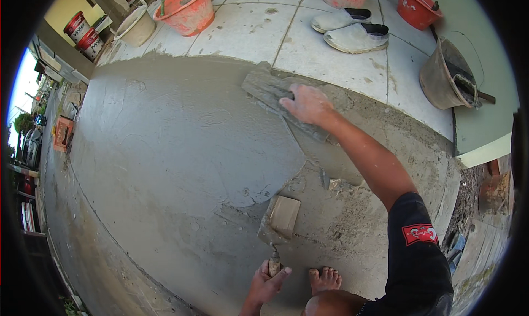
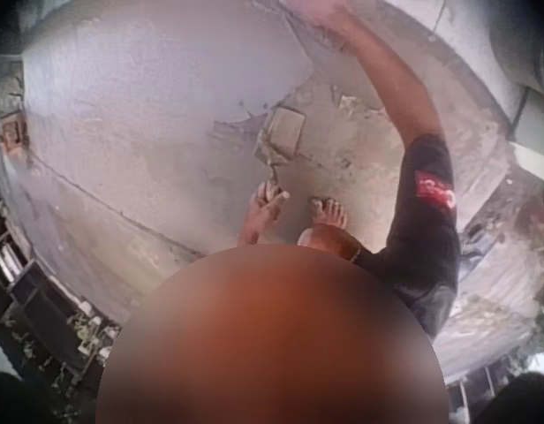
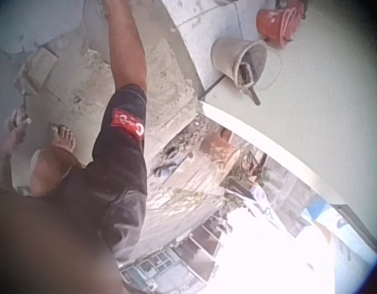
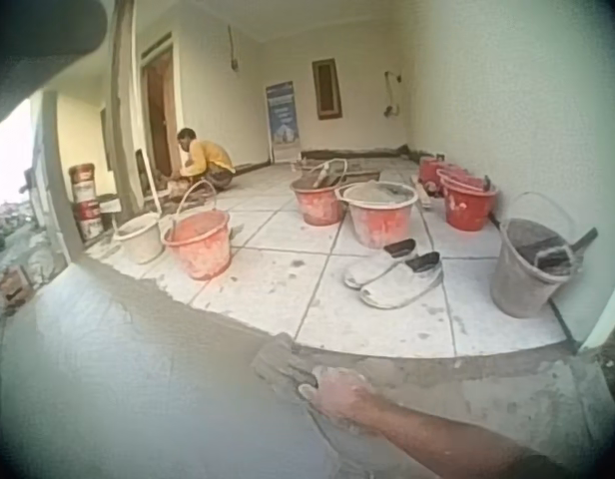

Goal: Smoothing wet cement with a trowel and a float on an outdoor surface.

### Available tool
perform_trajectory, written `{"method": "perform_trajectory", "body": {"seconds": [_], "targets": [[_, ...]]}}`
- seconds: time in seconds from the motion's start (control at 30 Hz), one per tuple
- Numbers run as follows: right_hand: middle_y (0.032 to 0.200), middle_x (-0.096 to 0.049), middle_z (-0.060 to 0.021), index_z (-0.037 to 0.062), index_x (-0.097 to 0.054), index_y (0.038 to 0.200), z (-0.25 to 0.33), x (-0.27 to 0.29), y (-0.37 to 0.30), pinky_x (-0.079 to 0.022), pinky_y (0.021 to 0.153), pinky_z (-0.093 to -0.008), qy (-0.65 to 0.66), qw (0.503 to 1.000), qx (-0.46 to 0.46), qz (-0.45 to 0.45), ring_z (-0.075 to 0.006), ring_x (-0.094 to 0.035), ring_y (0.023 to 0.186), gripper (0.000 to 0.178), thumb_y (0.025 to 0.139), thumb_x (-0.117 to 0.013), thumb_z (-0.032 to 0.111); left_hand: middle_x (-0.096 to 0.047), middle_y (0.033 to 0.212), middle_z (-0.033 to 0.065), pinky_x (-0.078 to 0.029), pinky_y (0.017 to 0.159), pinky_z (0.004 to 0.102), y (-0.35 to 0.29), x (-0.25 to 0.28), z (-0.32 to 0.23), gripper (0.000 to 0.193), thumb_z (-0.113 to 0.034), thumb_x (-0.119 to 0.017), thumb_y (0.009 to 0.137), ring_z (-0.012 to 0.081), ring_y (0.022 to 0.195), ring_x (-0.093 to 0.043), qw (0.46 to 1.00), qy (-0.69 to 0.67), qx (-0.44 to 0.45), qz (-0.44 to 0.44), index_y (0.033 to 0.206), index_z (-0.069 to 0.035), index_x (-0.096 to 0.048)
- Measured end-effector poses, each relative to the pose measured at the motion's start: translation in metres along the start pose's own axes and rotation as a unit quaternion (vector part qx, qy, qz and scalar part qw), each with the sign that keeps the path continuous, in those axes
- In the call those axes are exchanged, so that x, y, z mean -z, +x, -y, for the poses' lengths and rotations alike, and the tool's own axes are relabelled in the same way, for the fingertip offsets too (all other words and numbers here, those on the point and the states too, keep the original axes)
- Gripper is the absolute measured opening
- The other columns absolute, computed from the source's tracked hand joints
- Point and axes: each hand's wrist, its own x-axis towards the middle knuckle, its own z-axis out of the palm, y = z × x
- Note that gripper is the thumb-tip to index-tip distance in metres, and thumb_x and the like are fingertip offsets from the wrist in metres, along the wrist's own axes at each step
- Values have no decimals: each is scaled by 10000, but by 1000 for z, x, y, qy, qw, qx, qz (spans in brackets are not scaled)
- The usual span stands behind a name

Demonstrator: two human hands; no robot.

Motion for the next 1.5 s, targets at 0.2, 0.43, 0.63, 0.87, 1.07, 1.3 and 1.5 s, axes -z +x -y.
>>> {"method": "perform_trajectory", "body": {"seconds": [0.2, 0.43, 0.63, 0.87, 1.07, 1.3, 1.5], "targets": [[1152, -663, -279, -14, -542, 1290, 55, -72, 9, -500, 985, -471, 239, 969, -18, -60, -404, -634, 1143, 517, 964, -570, 387, -490, 663, -40, -388, 459, 245, -4, -1, 1, 310, -247, -778, 892, 53, 519, -465, 1000, -16, -15, 7, 879, -97, -507], [1108, -688, -225, 62, -569, 1276, 76, -83, 14, -520, 913, -465, 244, 968, -17, -61, -407, -655, 1073, 369, 929, -602, 184, -517, 653, -16, -388, 430, 256, -10, 3, 15, 268, -192, -754, 909, 74, 488, -490, 997, -73, -8, -5, 915, -73, -514], [1112, -668, -212, 88, -602, 1145, 41, -77, -12, -509, 905, -500, 217, 961, -116, -123, -414, -646, 1065, 239, 942, -596, 215, -522, 653, -12, -405, 431, 251, -14, 10, 10, 278, -210, -766, 897, 79, 479, -498, 998, -14, -40, -47, 914, -67, -528], [842, -669, -158, 31, -589, 1200, -104, -63, -176, -555, 676, -413, 251, 916, -149, -275, -291, -689, 755, 287, 963, -606, 193, -523, 644, -12, -410, 433, 249, -16, 7, 13, 283, -217, -773, 888, 77, 480, -503, 997, -45, -60, -23, 897, -69, -533], [691, -491, -12, -6, -489, 1362, -70, -60, -172, -391, 360, -258, 623, 684, -266, -271, -98, -459, 433, 438, 1024, -553, 266, -517, 636, -20, -401, 429, 250, -21, 13, 11, 262, -197, -767, 891, 72, 476, -487, 998, -53, -41, -18, 899, -73, -536], [666, -496, -39, -18, -394, 1444, -9, -88, -56, -395, 354, -293, 693, 661, -203, -205, -119, -464, 426, 541, 1018, -560, 272, -526, 631, -17, -394, 433, 251, -20, 14, 11, 248, -184, -760, 895, 74, 482, -486, 997, -75, -15, -16, 912, -75, -538], [695, -566, -76, -24, -390, 1472, 44, -99, 0, -433, 377, -316, 655, 716, -194, -145, -145, -507, 436, 580, 1008, -570, 275, -522, 629, -16, -390, 430, 248, -22, 14, 11, 249, -174, -759, 896, 74, 479, -489, 996, -81, -17, -35, 918, -72, -533]]}}
